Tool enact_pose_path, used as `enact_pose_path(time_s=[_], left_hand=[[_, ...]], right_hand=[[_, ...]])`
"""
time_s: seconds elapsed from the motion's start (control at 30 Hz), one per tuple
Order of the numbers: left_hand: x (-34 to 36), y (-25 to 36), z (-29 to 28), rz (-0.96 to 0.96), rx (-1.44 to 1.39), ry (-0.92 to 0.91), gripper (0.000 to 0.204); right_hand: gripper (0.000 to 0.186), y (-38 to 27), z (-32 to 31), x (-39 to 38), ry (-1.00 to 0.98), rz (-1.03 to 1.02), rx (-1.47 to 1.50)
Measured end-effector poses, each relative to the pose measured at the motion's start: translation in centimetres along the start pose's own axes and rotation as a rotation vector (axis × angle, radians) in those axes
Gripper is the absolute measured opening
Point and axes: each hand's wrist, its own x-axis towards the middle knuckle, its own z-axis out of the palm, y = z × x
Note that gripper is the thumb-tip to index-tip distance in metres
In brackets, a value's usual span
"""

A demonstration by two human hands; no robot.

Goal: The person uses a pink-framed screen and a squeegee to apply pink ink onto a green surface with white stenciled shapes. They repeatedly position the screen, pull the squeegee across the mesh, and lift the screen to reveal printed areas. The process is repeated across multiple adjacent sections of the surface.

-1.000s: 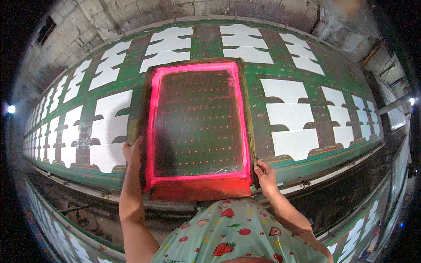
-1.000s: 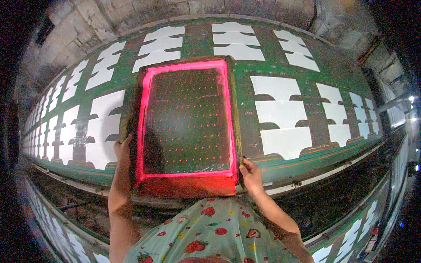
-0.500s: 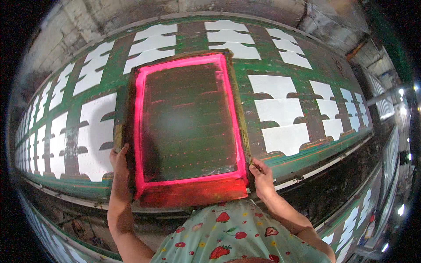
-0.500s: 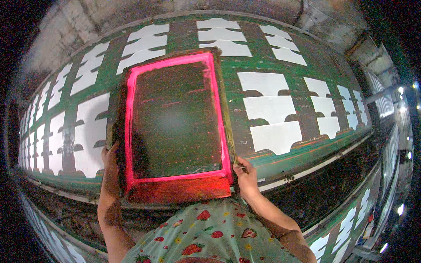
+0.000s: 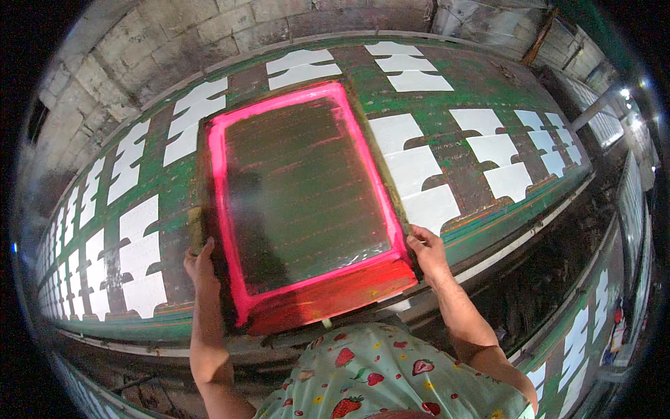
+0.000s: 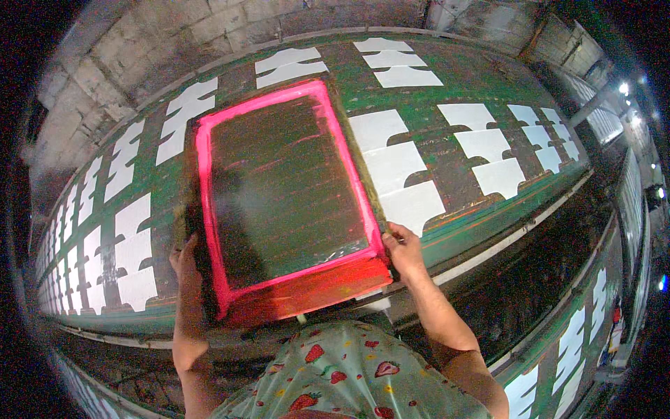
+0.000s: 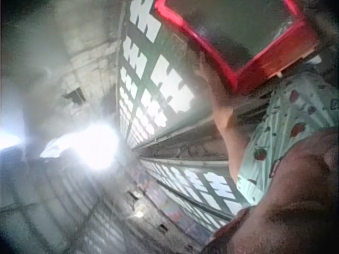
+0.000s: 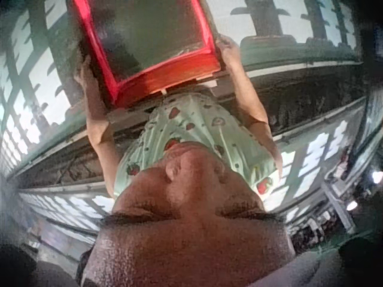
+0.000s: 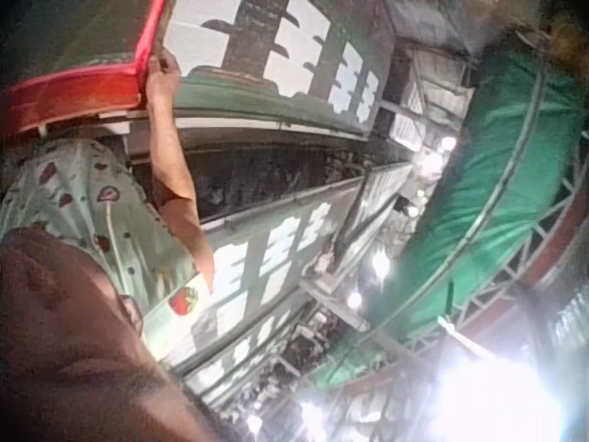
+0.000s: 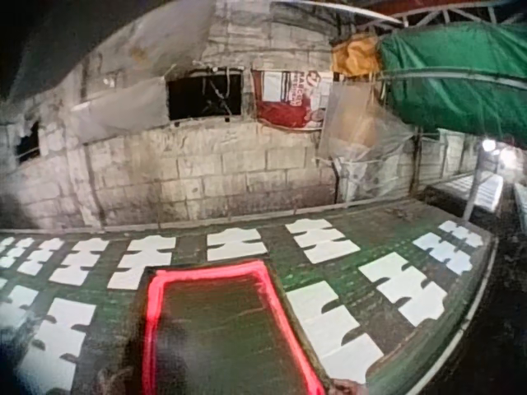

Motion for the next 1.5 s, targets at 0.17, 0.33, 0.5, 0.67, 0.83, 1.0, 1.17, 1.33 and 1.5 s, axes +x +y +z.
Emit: enact_pose_path(time_s=[0.17,0.33,0.5,0.67,0.83,1.0,1.17,1.33,1.5], left_hand=[[-6.8,-1.7,10.4,0.04,0.064,0.046,0.04],[-12.2,-5.1,18.4,0.003,0.042,0.002,0.03],[-15.5,-6.9,24.0,0.111,-0.076,-0.086,0.028],[-17.1,-7.1,27.3,0.071,-0.042,-0.049,0.028],[-17.6,-7.0,28.2,0.07,0.141,0.058,0.028],[-17.2,-7.7,27.9,0.043,0.072,-0.009,0.031],[-15.9,-9.4,27.0,0.1,0.251,-0.025,0.033],[-15.6,-10.4,26.9,0.144,0.504,0.093,0.051],[-16.5,-9.6,27.3,0.133,0.511,0.165,0.055]], right_hand=[[0.047,2.3,-8.8,5.3,0.032,0.017,0.031],[0.045,5.0,-16.9,9.7,0.111,0.047,0.098],[0.043,6.5,-22.7,12.7,0.139,0.096,0.148],[0.041,8.5,-26.4,14.6,0.148,0.048,0.104],[0.043,9.1,-28.1,14.8,0.051,0.059,0.02],[0.051,5.4,-26.9,10.8,0.1,-0.523,-0.659],[0.056,0.6,-22.9,4.0,-0.467,-0.819,-0.706],[0.048,-1.0,-18.8,0.1,-0.606,-0.979,-1.009],[0.051,-2.1,-15.9,-0.3,-0.477,-1.074,-1.066]])
